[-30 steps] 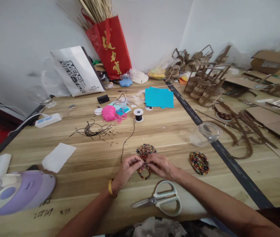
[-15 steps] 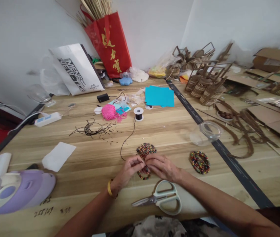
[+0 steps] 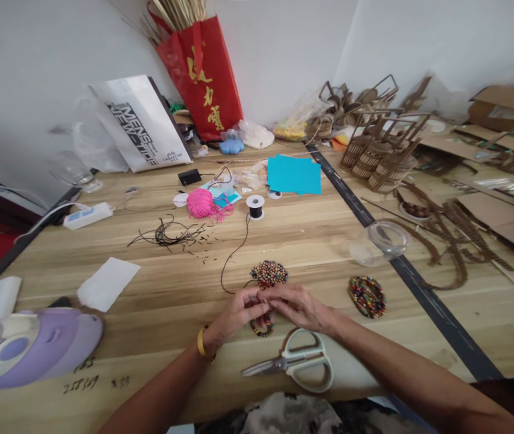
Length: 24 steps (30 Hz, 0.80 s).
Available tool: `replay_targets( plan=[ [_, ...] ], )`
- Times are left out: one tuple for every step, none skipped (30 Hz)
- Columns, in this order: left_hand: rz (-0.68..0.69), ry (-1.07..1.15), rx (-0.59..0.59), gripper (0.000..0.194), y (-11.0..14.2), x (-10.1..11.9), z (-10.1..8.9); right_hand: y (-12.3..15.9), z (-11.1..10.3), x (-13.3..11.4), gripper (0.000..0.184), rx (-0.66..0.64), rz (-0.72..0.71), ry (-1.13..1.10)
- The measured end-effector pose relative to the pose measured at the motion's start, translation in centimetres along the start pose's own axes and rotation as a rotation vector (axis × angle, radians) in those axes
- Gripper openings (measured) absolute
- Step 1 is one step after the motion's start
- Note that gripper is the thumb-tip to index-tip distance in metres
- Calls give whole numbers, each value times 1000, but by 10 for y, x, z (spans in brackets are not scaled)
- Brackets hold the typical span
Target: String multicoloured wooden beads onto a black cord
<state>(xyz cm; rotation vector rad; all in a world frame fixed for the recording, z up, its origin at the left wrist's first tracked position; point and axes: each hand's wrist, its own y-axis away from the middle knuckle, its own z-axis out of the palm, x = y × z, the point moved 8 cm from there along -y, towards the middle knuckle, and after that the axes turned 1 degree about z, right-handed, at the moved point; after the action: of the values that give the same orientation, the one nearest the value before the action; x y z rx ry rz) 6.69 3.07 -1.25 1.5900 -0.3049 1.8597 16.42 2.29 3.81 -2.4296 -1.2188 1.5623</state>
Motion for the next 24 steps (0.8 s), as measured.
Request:
replay_targets(
  plan=[
    [-4, -12, 2, 34, 0, 0, 0, 1, 2, 0, 26, -16, -13, 1],
    [-6, -23, 5, 34, 0, 0, 0, 1, 3, 1, 28, -32, -23, 2],
    [-9, -34, 6, 34, 0, 0, 0, 2, 5, 3, 29, -48, -31, 4],
    [-12, -44, 6, 34, 0, 0, 0, 3, 7, 4, 29, -59, -36, 10],
    [-14, -53, 6, 34, 0, 0, 0, 4, 7, 6, 28, -64, -37, 17],
    [-15, -60, 8, 34, 0, 0, 0, 4, 8, 8, 28, -64, -36, 25],
    [-15, -63, 12, 34, 0, 0, -1, 5, 8, 9, 27, -65, -33, 31],
    [-16, -64, 15, 34, 0, 0, -1, 5, 8, 10, 25, -72, -28, 36],
    [-20, -64, 14, 34, 0, 0, -1, 6, 9, 11, 24, -82, -26, 40],
    [-23, -62, 12, 33, 0, -1, -1, 6, 10, 11, 23, -94, -26, 46],
    [-27, -58, 8, 33, 0, -1, -1, 7, 10, 11, 23, -103, -30, 56],
    [-31, -52, 3, 33, 0, -2, 0, 7, 11, 10, 23, -107, -39, 70],
    [-34, -47, -1, 32, 0, -2, 0, 7, 11, 9, 22, -104, -50, 89],
    [-32, -42, -4, 32, 0, -2, 0, 8, 10, 8, 22, -92, -65, 111],
    [-26, -40, -6, 32, 0, -1, 1, 8, 9, 7, 21, -76, -80, 132],
    [-21, -38, -9, 31, 0, -1, 1, 8, 8, 6, 21, -58, -95, 150],
    [-16, -38, -13, 31, 0, -1, 1, 8, 7, 5, 20, -40, -108, 163],
    [-12, -37, -17, 30, -1, 0, 1, 8, 6, 4, 20, -25, -119, 173],
    [-10, -34, -20, 30, -1, 0, 1, 9, 5, 3, 20, -13, -128, 181],
    [-8, -33, -23, 30, -1, 1, 2, 9, 5, 2, 20, -4, -132, 189],
    [-9, -33, -24, 31, -1, 1, 2, 8, 4, 2, 20, 1, -131, 199],
    [-11, -31, -23, 31, -1, 1, 2, 8, 4, 2, 20, 4, -128, 209],
    [-16, -30, -22, 32, -1, 0, 2, 8, 3, 2, 20, 6, -122, 219],
    [-22, -28, -20, 33, -1, 0, 3, 8, 3, 1, 19, 12, -118, 228]
  ],
)
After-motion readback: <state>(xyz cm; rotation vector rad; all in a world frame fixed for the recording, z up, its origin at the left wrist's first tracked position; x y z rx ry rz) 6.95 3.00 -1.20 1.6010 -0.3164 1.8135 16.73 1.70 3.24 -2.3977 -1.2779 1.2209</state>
